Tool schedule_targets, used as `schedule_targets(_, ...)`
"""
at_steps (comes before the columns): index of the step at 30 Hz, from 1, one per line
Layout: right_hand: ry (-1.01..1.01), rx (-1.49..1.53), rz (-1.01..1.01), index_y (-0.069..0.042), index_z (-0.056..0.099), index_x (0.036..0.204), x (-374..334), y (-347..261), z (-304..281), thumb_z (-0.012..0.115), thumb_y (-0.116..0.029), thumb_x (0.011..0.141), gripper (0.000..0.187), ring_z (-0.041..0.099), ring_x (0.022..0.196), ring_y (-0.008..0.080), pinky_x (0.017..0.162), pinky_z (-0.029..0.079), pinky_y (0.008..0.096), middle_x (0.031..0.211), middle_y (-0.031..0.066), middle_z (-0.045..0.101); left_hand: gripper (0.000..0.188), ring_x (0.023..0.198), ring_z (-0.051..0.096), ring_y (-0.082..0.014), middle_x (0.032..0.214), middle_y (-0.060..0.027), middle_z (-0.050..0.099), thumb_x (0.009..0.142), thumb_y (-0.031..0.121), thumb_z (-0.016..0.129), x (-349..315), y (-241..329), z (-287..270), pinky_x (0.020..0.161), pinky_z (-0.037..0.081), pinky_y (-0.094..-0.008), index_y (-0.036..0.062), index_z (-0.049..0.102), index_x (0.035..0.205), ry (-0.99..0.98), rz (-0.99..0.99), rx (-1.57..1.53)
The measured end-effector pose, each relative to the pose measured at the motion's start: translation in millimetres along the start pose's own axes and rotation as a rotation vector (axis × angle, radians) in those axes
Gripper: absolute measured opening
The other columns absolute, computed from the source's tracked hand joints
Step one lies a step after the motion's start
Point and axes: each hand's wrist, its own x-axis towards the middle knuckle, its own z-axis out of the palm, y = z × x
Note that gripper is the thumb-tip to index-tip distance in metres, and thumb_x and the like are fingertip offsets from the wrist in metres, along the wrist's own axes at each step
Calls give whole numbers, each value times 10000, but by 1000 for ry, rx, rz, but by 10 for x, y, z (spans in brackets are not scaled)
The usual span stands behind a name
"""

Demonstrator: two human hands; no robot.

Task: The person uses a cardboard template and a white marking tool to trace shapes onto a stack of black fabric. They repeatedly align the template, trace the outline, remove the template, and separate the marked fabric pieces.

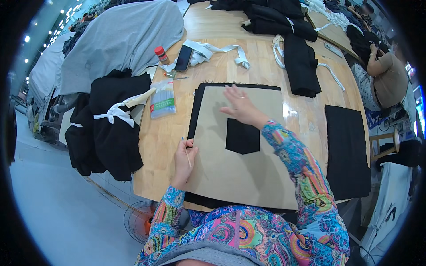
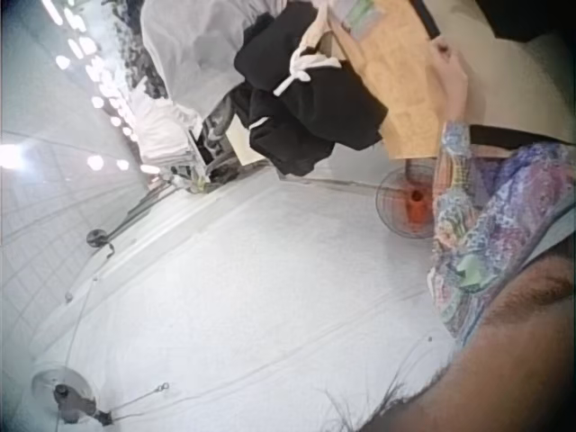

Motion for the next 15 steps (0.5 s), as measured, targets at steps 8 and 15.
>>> schedule_targets(8,-131,-189,13,-8,313,1423,566,-75,521,471,-563,902,776,182,1423,327,1124,166,547,1513,179,257,181,686,520,-48,1074,-92,610,847,-62,599,150,-112,13,643,452,-210,25,449,899,-17,-14,-29)
schedule_targets(15,-112,-174,16,-5,316,1421,563,-40,587,485,-577,887,800,196,1420,321,1119,157,555,1512,173,263,151,615,478,-47,988,-90,603,843,-42,602,105,-122,45,575,414,-225,18,474,896,27,33,37)
